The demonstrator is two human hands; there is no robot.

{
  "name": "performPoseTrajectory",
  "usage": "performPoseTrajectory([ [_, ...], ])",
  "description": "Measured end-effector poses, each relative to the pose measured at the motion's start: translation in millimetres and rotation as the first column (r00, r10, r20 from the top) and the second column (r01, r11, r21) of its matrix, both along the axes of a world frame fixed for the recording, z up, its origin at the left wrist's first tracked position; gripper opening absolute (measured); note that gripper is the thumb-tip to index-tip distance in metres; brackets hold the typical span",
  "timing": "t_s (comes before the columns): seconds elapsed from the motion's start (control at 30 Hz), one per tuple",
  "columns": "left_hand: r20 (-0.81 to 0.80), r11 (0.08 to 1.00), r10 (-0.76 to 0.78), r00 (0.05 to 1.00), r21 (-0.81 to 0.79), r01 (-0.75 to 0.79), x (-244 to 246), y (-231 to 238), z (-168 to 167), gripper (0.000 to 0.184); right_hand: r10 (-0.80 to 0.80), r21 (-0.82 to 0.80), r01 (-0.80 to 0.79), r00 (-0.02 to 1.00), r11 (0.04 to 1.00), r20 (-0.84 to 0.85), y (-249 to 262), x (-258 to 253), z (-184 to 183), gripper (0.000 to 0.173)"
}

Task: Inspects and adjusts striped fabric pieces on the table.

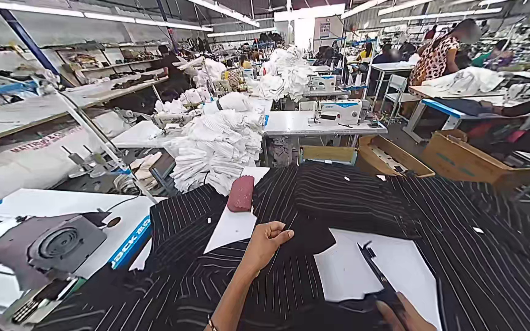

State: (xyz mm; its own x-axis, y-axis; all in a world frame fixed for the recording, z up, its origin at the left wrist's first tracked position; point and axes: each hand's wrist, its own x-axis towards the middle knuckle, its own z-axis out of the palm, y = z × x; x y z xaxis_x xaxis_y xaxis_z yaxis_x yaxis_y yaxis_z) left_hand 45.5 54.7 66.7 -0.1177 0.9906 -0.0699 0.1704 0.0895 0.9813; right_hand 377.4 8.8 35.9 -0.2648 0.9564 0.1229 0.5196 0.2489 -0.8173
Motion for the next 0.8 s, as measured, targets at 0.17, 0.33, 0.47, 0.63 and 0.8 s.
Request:
performPoseTrajectory([
  [0.17, 0.073, 0.983, -0.083, 0.994, 0.171, 0.069, 37.9, -83.5, 24.0, 0.010, 0.696, 0.121, -0.775, 0.473, 0.621, -0.540, -25.6, -50.8, 54.2, 0.015],
  [0.33, 0.182, 0.926, -0.001, 0.983, 0.371, -0.068, 61.2, -143.5, 18.4, 0.011, 0.493, 0.115, -0.494, 0.762, 0.862, -0.419, -25.8, -84.4, 55.4, 0.018],
  [0.47, 0.258, 0.900, 0.005, 0.966, 0.419, -0.116, 63.7, -161.8, 4.6, 0.015, 0.442, 0.002, -0.500, 0.763, 0.866, -0.471, -38.3, -84.6, 55.9, 0.013],
  [0.63, 0.182, 0.862, -0.006, 0.983, 0.500, -0.088, 59.5, -168.7, -6.1, 0.018, 0.412, -0.055, -0.493, 0.779, 0.868, -0.473, -46.0, -85.8, 60.9, 0.015],
  [0.8, 0.100, 0.829, -0.032, 0.995, 0.558, -0.030, 49.9, -172.1, -8.1, 0.020, 0.418, -0.064, -0.499, 0.783, 0.864, -0.460, -48.7, -90.6, 61.0, 0.017],
])
